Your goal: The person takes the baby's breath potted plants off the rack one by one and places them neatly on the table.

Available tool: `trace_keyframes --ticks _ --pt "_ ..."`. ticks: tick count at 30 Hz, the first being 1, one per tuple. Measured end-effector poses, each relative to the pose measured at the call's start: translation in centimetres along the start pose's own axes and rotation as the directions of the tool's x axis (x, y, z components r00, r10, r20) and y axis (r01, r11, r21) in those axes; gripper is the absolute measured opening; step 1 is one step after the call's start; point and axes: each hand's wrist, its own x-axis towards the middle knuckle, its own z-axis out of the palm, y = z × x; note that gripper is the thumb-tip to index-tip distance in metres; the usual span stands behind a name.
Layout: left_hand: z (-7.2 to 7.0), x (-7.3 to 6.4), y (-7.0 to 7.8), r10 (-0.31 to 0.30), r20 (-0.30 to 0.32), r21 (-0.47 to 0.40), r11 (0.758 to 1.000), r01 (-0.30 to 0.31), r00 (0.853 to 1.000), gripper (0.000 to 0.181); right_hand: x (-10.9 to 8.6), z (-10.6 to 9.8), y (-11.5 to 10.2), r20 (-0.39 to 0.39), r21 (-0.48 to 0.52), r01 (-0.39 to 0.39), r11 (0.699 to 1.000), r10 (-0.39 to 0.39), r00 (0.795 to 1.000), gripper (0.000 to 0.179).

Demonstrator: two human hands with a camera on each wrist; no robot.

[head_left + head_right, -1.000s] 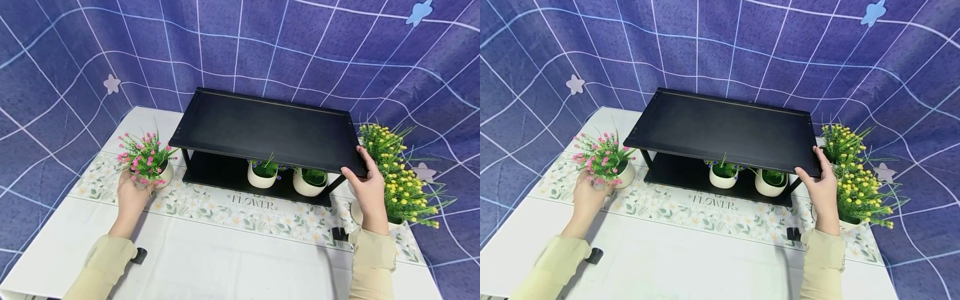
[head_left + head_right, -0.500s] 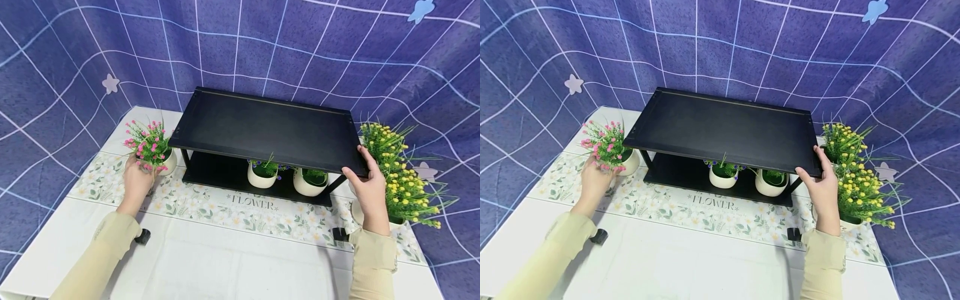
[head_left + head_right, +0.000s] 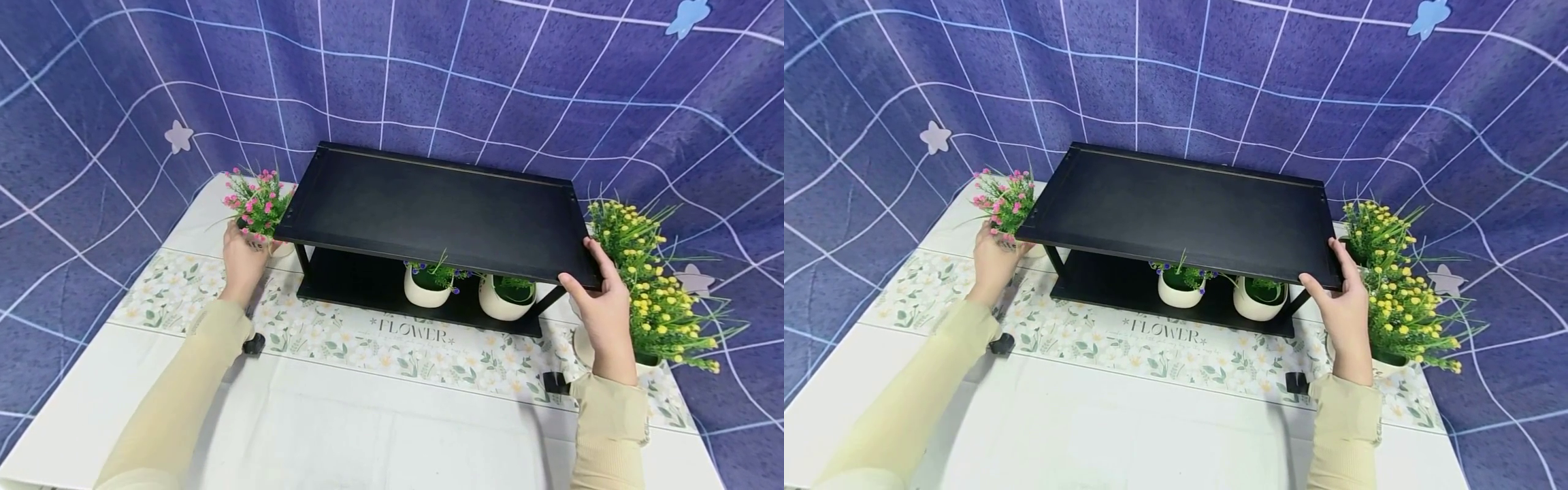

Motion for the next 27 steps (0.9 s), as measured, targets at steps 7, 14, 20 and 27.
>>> trace_keyframes --ticks 7,14,20,27 --pt "0.9 1.7 -0.1 -0.057 -0.004 -0.057 0.997 0.056 0.998 0.092 0.0 0.1 -0.1 0.008 0.005 0.003 1.0 -0.003 1.0 0.07" --pt "1.4 2.6 0.0 -0.071 -0.018 -0.055 0.996 0.07 0.997 0.089 0.0 0.2 -0.1 0.011 0.035 0.01 0.999 -0.01 1.0 0.07" --pt "1.8 3.2 0.2 -0.054 -0.022 -0.079 0.996 0.052 0.998 0.089 0.1 0.2 -0.1 0.005 0.026 0.018 0.999 -0.018 1.0 0.07" --pt "2.5 3.6 0.8 -0.057 -0.053 -0.078 0.996 0.053 0.997 0.089 0.0 0.1 0.2 -0.008 -0.01 0.021 1.0 -0.021 1.0 0.069"
